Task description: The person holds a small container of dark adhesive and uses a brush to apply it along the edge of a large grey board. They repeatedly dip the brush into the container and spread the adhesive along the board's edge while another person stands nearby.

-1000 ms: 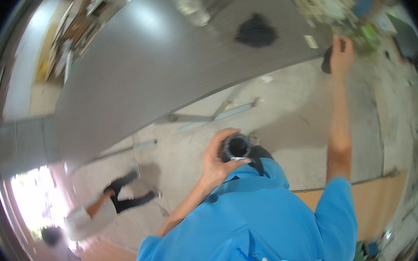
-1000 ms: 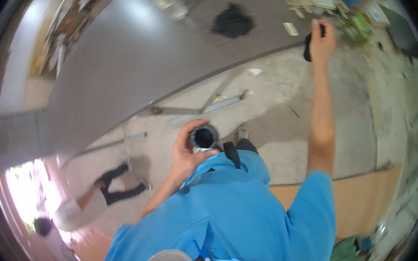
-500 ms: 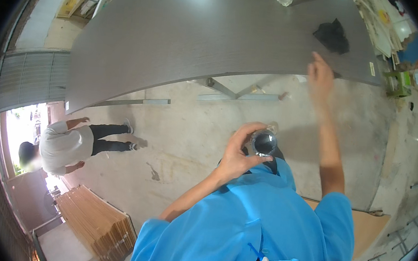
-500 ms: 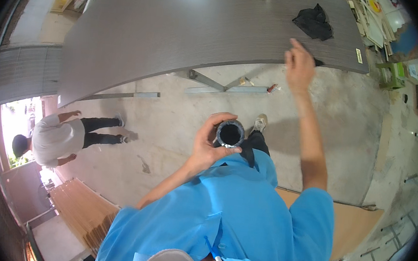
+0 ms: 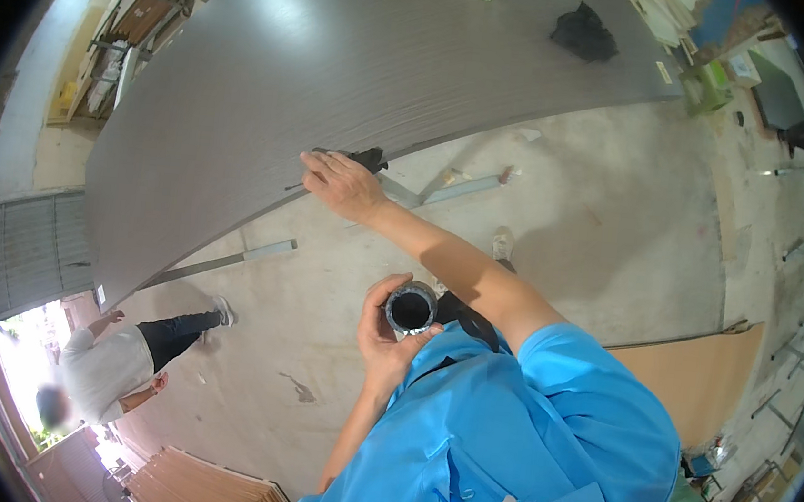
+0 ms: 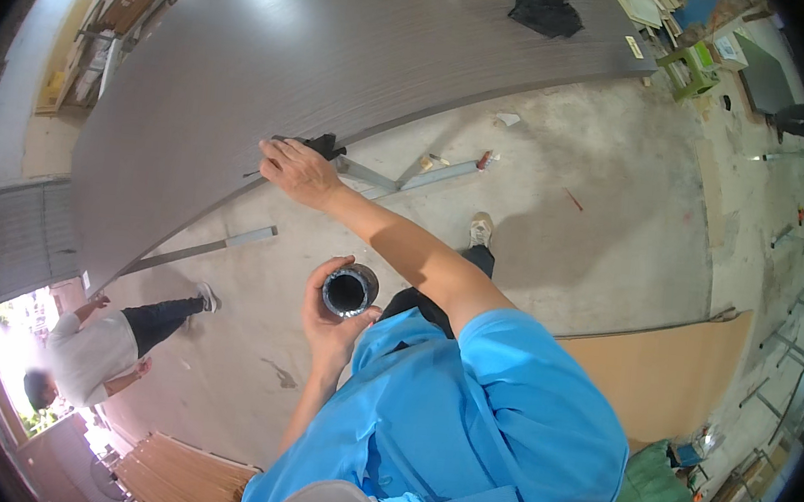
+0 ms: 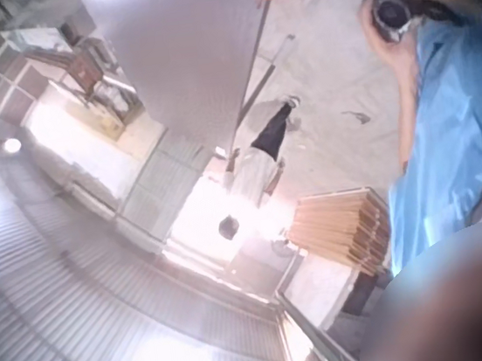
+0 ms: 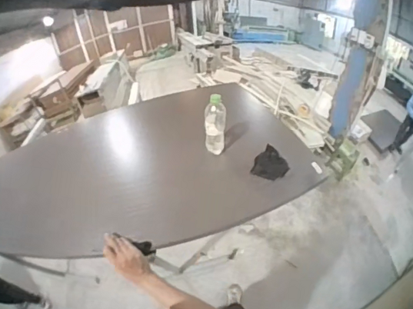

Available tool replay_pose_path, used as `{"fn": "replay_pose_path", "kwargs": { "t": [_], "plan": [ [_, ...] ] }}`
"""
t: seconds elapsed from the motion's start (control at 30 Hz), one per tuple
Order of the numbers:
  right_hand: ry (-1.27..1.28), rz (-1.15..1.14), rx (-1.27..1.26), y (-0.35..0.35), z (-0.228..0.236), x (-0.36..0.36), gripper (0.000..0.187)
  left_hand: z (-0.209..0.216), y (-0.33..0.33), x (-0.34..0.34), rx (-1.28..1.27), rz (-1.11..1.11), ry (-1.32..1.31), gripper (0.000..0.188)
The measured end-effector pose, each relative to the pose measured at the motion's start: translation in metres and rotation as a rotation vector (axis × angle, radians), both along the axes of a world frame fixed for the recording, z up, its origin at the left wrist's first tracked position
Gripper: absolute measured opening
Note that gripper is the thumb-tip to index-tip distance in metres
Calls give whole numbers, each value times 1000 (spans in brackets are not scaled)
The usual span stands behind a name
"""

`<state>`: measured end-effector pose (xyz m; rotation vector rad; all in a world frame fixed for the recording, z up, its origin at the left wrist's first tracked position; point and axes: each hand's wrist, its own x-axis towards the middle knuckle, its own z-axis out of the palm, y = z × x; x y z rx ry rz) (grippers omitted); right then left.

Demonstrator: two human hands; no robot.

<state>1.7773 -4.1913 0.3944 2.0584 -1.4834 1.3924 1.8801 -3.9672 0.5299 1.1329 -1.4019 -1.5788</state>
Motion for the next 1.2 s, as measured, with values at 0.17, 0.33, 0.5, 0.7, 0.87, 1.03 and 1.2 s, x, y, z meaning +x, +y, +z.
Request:
{"fn": "replay_pose_path", "kwargs": {
  "t": [0.17,0.33,0.5,0.7,0.87,1.03,1.2],
  "plan": [
    [259,-90,-34,7,-17,-65,17,-2,-2,12,-7,-45,21,80],
    [316,-339,-89,41,-24,-205,21,-11,-3,12,-1,-92,64,83],
    [171,-488,78,51,-11,-226,24,-19,-5,12,-11,-129,60,82],
    [24,-198,-6,3,-26,-62,17,-14,-8,10,-63,-126,12,82],
    [88,-218,-39,9,-16,-68,15,-8,-11,6,-93,-137,-14,82],
    [80,-482,173,45,-10,-191,20,-12,-12,7,-36,-132,33,82],
    [39,-460,-79,45,-11,-188,20,-18,-12,10,7,-112,85,83]
  ]
}}
